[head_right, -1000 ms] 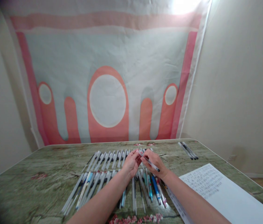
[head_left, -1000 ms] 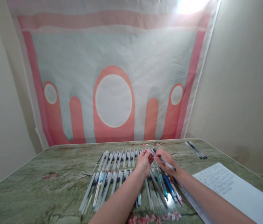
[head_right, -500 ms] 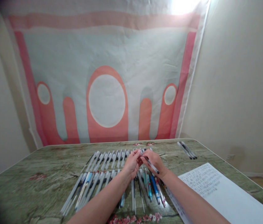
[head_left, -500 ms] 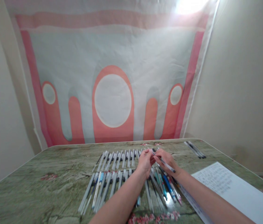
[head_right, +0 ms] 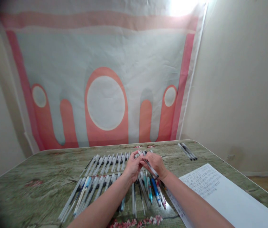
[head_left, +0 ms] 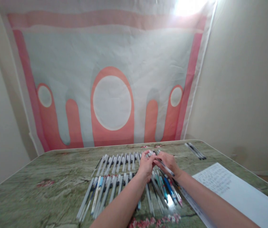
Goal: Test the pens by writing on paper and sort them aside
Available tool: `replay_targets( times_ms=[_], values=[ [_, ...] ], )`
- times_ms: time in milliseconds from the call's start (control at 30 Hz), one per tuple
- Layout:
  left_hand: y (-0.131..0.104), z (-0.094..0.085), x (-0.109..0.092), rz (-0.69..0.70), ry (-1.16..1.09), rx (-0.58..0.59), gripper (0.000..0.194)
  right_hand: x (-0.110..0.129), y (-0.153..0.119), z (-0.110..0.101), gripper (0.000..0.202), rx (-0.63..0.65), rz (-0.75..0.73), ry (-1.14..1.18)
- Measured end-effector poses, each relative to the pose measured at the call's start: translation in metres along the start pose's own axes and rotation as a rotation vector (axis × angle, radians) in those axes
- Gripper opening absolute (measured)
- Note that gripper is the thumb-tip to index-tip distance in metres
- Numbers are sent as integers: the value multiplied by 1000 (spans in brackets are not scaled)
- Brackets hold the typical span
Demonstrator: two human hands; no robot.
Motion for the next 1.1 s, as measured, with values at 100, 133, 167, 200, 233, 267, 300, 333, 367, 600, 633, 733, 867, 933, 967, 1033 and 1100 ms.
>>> replay_targets(
  times_ms=[100,133,167,200,233,267,300,333,367,600,633,733,867,933,967,1033,1100],
  values=[
    [5,-7,-9,213,79,-66,49,5,2,-5,21,22,18,97],
    [6,-9,-13,272,104,-90,49,6,2,-6,21,26,30,118],
    [7,-11,-16,315,122,-110,48,8,2,-7,21,22,41,131],
    [7,-12,-18,346,134,-125,48,9,2,-7,20,14,48,139],
    [6,-12,-20,368,145,-131,47,10,1,-7,19,5,47,142],
    [4,-11,-21,385,155,-129,46,10,1,-6,19,-4,39,144],
    [2,-10,-22,399,169,-120,45,10,0,-4,20,-11,23,144],
    [0,-8,-22,409,187,-103,45,10,0,-3,20,-19,3,141],
    [-3,-6,-22,414,204,-81,47,10,-1,-2,21,-24,-15,136],
    [-7,0,-16,394,266,0,61,6,-7,4,22,-3,-95,84],
    [-7,0,-16,392,268,1,61,6,-9,5,22,-2,-101,82],
    [-5,-1,-17,382,266,9,59,4,-11,6,21,-1,-114,89],
    [-5,1,-18,360,254,26,58,6,-9,5,22,10,-110,104],
    [-5,1,-20,348,247,20,58,7,-5,3,22,10,-86,116],
    [-5,2,-21,348,243,10,59,8,-3,2,22,11,-67,122],
    [-4,1,-25,365,240,-20,60,9,3,-2,23,24,-10,129],
    [-3,0,-32,408,249,-69,62,9,9,-6,24,48,51,122]
  ],
)
Point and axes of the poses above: each hand's wrist, its own y-axis towards the middle knuckle, its own z-axis out of the palm, x = y × z, the point moved 2 cm from there along y, towards the middle knuckle, and after that the axes turned 3 degrees about -z, right-handed, at the moved point
